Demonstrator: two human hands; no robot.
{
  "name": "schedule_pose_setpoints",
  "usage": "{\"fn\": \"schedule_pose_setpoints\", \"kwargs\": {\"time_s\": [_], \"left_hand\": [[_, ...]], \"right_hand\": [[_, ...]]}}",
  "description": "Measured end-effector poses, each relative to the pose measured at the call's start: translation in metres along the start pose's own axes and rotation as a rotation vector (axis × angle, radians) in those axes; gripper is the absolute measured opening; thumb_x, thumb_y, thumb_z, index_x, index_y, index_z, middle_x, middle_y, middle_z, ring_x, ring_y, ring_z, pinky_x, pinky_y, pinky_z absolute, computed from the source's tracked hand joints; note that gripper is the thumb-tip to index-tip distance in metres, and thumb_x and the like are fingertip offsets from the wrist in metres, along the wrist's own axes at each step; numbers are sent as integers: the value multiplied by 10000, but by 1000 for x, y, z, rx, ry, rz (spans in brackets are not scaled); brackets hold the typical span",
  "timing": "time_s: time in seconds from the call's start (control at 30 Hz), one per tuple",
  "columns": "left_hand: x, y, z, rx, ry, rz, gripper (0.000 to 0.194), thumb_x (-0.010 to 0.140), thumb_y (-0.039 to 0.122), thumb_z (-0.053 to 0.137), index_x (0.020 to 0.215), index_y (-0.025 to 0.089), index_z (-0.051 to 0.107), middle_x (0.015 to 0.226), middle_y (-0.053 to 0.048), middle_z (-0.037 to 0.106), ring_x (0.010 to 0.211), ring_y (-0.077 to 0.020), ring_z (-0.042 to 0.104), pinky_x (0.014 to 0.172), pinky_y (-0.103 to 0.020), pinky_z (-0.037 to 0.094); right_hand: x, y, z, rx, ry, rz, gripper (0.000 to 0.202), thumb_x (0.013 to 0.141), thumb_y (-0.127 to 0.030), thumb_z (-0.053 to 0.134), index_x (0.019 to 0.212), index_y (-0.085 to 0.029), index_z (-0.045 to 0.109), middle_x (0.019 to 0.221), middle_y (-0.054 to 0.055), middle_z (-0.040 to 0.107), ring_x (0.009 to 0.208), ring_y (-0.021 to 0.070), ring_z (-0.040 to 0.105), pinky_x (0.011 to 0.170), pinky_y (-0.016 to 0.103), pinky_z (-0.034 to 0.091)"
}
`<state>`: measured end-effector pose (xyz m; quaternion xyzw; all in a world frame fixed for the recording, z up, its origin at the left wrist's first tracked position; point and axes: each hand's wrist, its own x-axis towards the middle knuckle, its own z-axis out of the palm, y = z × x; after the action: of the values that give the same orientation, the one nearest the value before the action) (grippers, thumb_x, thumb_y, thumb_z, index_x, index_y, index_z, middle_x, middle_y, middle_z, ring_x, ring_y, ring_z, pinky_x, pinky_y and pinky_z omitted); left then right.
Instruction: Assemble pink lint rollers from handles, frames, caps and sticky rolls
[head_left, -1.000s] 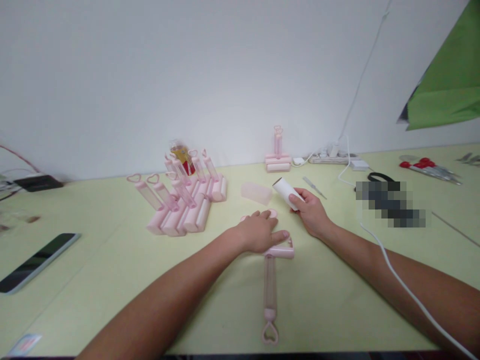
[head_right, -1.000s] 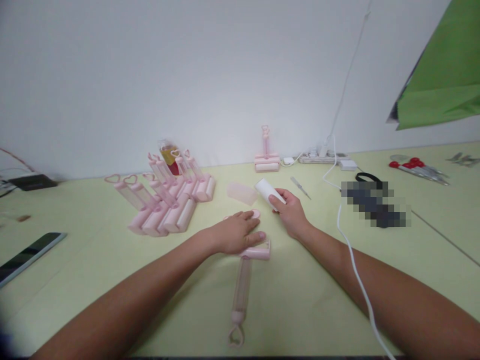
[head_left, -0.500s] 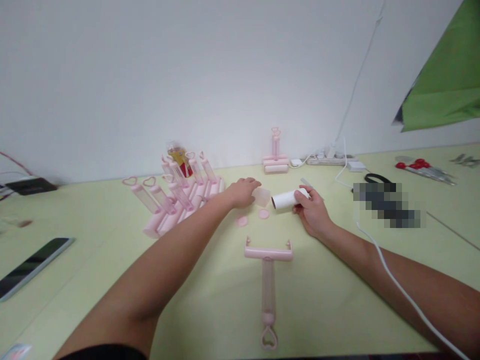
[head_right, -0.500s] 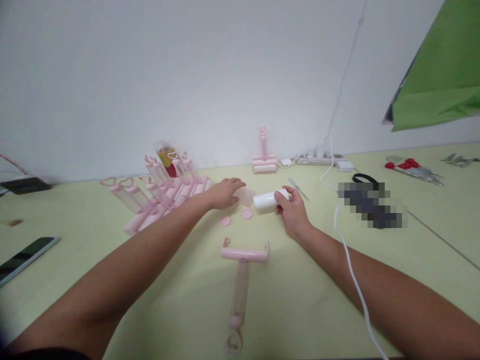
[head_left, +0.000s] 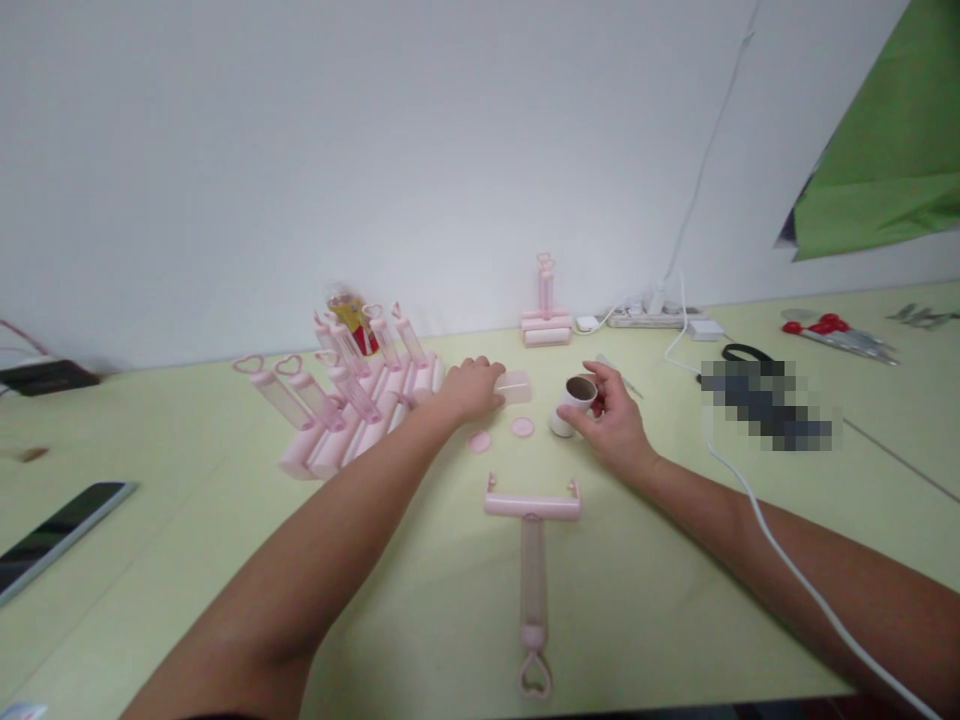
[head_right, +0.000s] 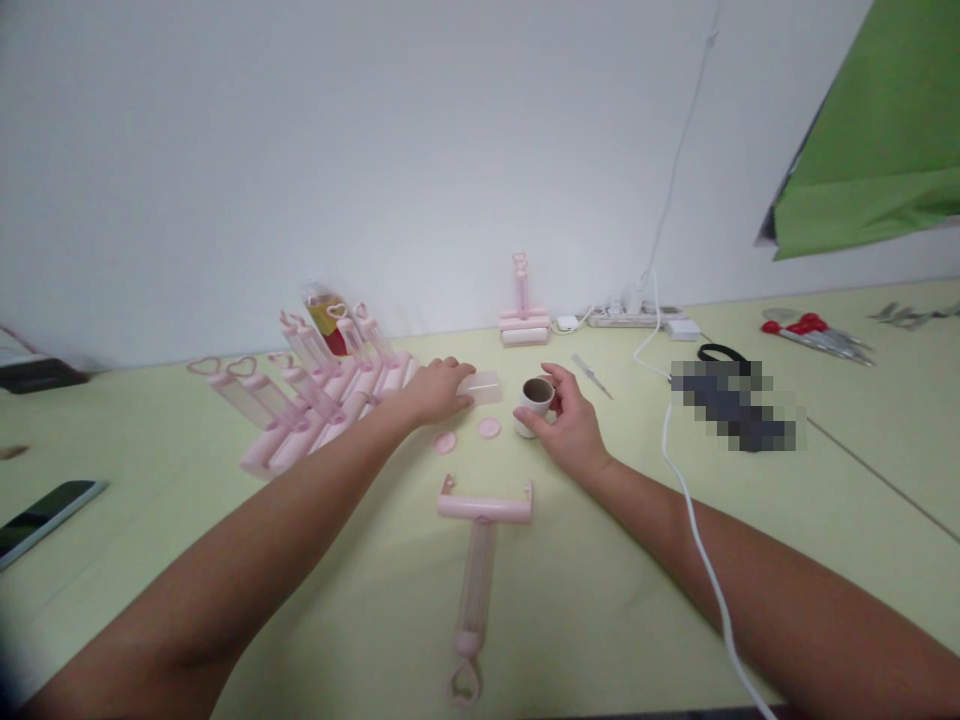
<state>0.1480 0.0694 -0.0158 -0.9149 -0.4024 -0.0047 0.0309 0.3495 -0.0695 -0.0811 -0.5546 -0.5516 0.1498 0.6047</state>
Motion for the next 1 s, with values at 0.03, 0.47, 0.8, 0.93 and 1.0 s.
{"fn": "schedule_pose_setpoints", "kwargs": {"time_s": [0.03, 0.47, 0.8, 0.93, 1.0], "left_hand": [[-2, -1, -1, -6, -3, 6, 503, 836, 373, 595, 1315, 233, 529, 1232, -131, 563, 1107, -299, 519, 946, -433, 414], [1, 38, -17, -213, 155, 273, 707, 854, 467, 585, 1473, 211, 357, 1489, -125, 428, 1315, -291, 434, 1070, -431, 361], [56, 61, -32, -226, 154, 295, 403, 809, 402, 620, 1152, 192, 649, 1159, -90, 694, 1000, -250, 647, 839, -336, 475], [58, 49, -29, -207, 165, 226, 432, 791, 396, 634, 1175, 197, 627, 1179, -97, 683, 1016, -266, 642, 857, -355, 470], [56, 45, -27, -206, 170, 201, 455, 797, 401, 628, 1199, 189, 604, 1198, -103, 672, 1031, -265, 638, 870, -356, 471]], "right_hand": [[0, 1, 1, -13, -12, 5, 713, 722, -436, 756, 1339, -264, 446, 1077, 48, 647, 755, 177, 564, 733, 344, 491], [8, 13, -1, -279, -122, 69, 490, 765, -344, 664, 1226, -206, 573, 895, 14, 670, 632, 144, 528, 616, 287, 417], [14, 35, 0, -193, -83, 181, 705, 739, -278, 670, 1402, -167, 456, 1267, 127, 618, 672, 134, 594, 692, 328, 515], [14, 36, 1, -187, -90, 199, 685, 747, -275, 660, 1397, -174, 467, 1259, 117, 627, 682, 132, 598, 729, 342, 525], [14, 35, 1, -185, -93, 201, 670, 746, -268, 658, 1385, -178, 480, 1248, 112, 633, 676, 129, 594, 732, 343, 524]]}}
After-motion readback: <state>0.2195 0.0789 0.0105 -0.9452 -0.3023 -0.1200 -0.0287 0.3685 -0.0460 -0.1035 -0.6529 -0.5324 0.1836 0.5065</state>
